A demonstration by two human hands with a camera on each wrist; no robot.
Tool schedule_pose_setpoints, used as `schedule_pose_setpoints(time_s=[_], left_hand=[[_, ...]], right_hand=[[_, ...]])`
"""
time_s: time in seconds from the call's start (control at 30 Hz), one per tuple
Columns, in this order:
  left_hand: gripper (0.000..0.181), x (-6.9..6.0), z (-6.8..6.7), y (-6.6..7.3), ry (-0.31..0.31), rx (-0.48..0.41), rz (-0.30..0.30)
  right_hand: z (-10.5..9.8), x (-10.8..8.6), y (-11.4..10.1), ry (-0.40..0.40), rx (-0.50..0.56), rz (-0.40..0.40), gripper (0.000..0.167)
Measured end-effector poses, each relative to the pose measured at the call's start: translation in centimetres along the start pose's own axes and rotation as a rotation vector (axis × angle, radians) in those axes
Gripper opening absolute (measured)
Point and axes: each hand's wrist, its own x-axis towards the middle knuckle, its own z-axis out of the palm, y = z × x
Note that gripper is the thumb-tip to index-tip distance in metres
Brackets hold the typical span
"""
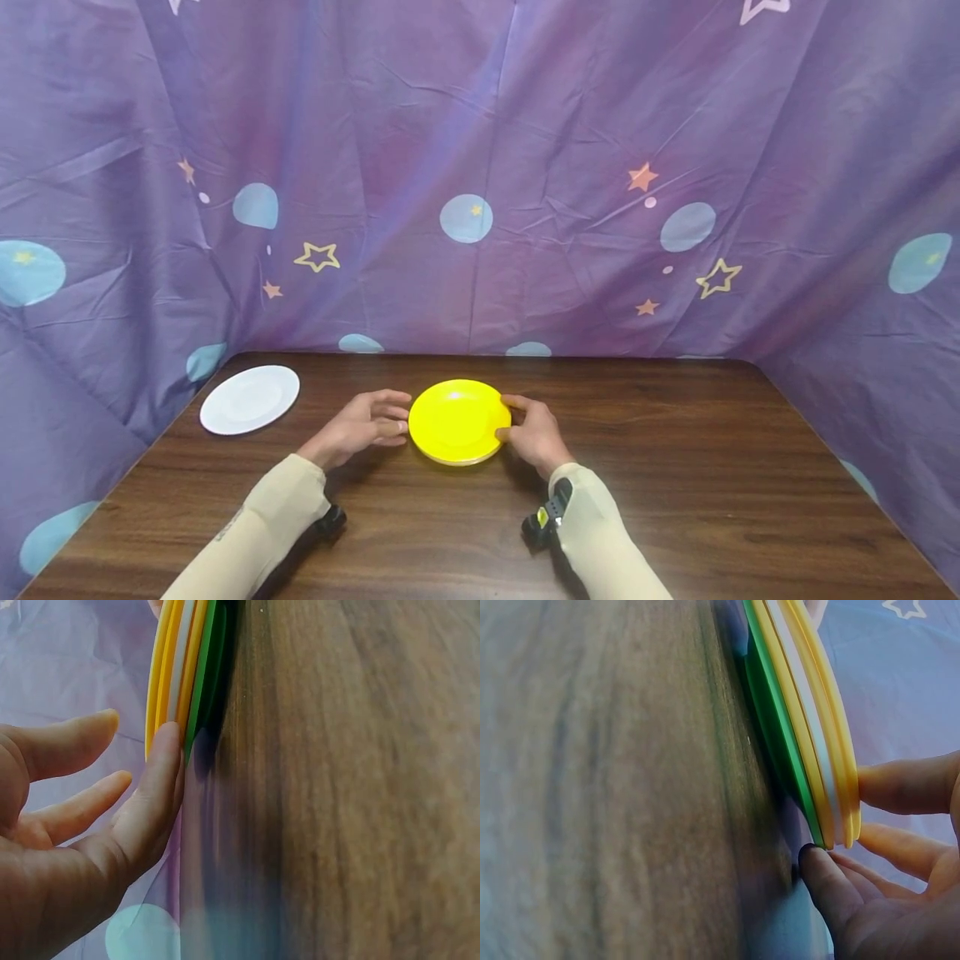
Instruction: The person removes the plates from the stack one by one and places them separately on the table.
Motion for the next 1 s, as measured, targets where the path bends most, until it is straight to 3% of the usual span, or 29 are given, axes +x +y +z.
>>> schedule_pose_setpoints(time_s=[0.43,0.73,1.0], left_hand=[[0.051,0.42,-0.02,-0.03,0.000,-0.007,0.000],[0.049,0.27,0.30,0.22,-0.003,0.025,0.035],[0.047,0.21,0.36,0.17,0.038,0.053,0.001]], right_hand=[[0.36,0.06,0.15,0.031,-0.014,-0.026,0.062],[0.49,-0.12,0.19,0.064,-0.059,-0.054,0.061],[0.85,-0.09,-0.06,0.077,-0.101,-0.081,0.059]])
